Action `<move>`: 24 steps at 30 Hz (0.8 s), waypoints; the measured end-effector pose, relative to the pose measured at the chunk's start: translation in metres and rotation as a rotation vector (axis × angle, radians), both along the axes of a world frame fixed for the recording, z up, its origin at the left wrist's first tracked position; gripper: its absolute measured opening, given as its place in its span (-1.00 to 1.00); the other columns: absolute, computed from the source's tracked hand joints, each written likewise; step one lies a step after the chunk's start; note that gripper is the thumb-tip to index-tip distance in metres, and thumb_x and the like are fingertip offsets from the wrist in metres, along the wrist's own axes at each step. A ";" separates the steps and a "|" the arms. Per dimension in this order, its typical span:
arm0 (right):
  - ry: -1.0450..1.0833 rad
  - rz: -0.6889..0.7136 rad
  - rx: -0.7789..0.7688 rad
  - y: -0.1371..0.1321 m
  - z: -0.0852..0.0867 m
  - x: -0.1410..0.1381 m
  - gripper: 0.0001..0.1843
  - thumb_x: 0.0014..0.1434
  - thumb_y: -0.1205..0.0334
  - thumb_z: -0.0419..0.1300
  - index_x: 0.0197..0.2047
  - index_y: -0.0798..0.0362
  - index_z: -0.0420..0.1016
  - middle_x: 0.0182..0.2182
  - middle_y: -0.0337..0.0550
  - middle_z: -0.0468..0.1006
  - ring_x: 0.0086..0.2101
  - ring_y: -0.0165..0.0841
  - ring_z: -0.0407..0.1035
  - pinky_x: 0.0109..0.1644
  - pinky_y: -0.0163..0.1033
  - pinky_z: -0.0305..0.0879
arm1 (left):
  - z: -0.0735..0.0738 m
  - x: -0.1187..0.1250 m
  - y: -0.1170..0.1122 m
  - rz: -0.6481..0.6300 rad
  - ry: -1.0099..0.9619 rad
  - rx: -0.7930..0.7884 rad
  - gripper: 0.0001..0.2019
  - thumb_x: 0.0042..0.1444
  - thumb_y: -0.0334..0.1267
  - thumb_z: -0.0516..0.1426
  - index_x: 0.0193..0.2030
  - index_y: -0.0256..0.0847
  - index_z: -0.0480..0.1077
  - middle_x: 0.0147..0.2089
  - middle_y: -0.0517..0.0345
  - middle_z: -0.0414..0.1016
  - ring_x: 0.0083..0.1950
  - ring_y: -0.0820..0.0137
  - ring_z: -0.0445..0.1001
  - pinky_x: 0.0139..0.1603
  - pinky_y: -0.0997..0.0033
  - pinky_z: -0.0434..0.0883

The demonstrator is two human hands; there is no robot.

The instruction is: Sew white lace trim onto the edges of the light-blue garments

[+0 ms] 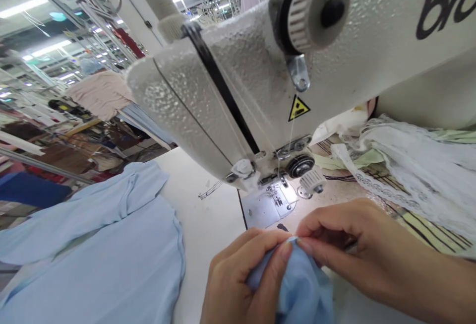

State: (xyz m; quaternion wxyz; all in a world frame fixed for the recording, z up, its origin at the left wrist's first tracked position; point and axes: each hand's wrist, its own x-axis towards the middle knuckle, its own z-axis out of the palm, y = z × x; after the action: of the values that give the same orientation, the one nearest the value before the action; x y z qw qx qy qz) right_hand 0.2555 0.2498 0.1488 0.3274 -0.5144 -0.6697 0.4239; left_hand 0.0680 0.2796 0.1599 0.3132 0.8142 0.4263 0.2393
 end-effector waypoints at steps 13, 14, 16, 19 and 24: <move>0.030 -0.047 -0.131 0.006 -0.002 0.003 -0.81 0.17 0.20 0.09 -0.40 0.04 0.47 -0.57 -0.32 0.43 -0.55 -0.53 0.25 -0.54 -0.43 0.12 | -0.002 0.004 0.003 -0.011 0.069 -0.077 -0.77 0.22 -0.25 0.04 -0.09 -0.04 0.51 -0.19 0.19 0.57 -0.21 0.44 0.52 -0.21 0.54 0.45; 0.004 -0.049 -0.133 0.010 -0.002 0.003 -0.81 0.16 0.21 0.08 -0.40 0.04 0.48 -0.57 -0.32 0.45 -0.55 -0.53 0.28 -0.53 -0.43 0.13 | -0.003 0.005 0.005 0.000 0.084 -0.077 -0.76 0.23 -0.25 0.04 -0.09 -0.05 0.51 -0.18 0.18 0.57 -0.20 0.43 0.52 -0.19 0.52 0.44; -0.062 -0.059 -0.134 0.019 -0.002 0.003 -0.81 0.13 0.24 0.08 -0.44 0.04 0.48 -0.60 -0.31 0.46 -0.56 -0.51 0.30 -0.54 -0.43 0.14 | -0.004 0.009 0.011 0.030 0.129 -0.055 -0.77 0.21 -0.25 0.05 -0.12 -0.06 0.52 -0.19 0.18 0.56 -0.19 0.41 0.52 -0.20 0.50 0.43; -0.158 -0.104 -0.125 0.034 0.000 0.002 -0.84 0.04 0.30 0.10 -0.52 0.05 0.44 -0.66 -0.32 0.44 -0.61 -0.51 0.29 -0.58 -0.42 0.10 | -0.004 0.014 0.023 0.112 0.202 -0.015 -0.80 0.16 -0.22 0.08 -0.20 -0.05 0.54 -0.27 0.22 0.56 -0.24 0.40 0.51 -0.29 0.48 0.40; -0.142 -0.127 -0.155 0.052 0.005 0.000 -0.85 -0.07 0.39 0.06 -0.62 0.07 0.35 -0.72 -0.29 0.42 -0.65 -0.46 0.31 -0.60 -0.40 0.12 | 0.002 0.022 0.038 0.260 0.305 -0.072 -0.78 0.06 -0.16 0.11 -0.53 -0.15 0.46 -0.54 0.30 0.46 -0.46 0.42 0.41 -0.45 0.48 0.25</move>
State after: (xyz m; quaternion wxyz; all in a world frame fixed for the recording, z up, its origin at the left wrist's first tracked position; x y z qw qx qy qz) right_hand 0.2552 0.3018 0.1539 0.2646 -0.6084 -0.6223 0.4153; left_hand 0.0902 0.3178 0.1614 0.2404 0.7673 0.5787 0.1361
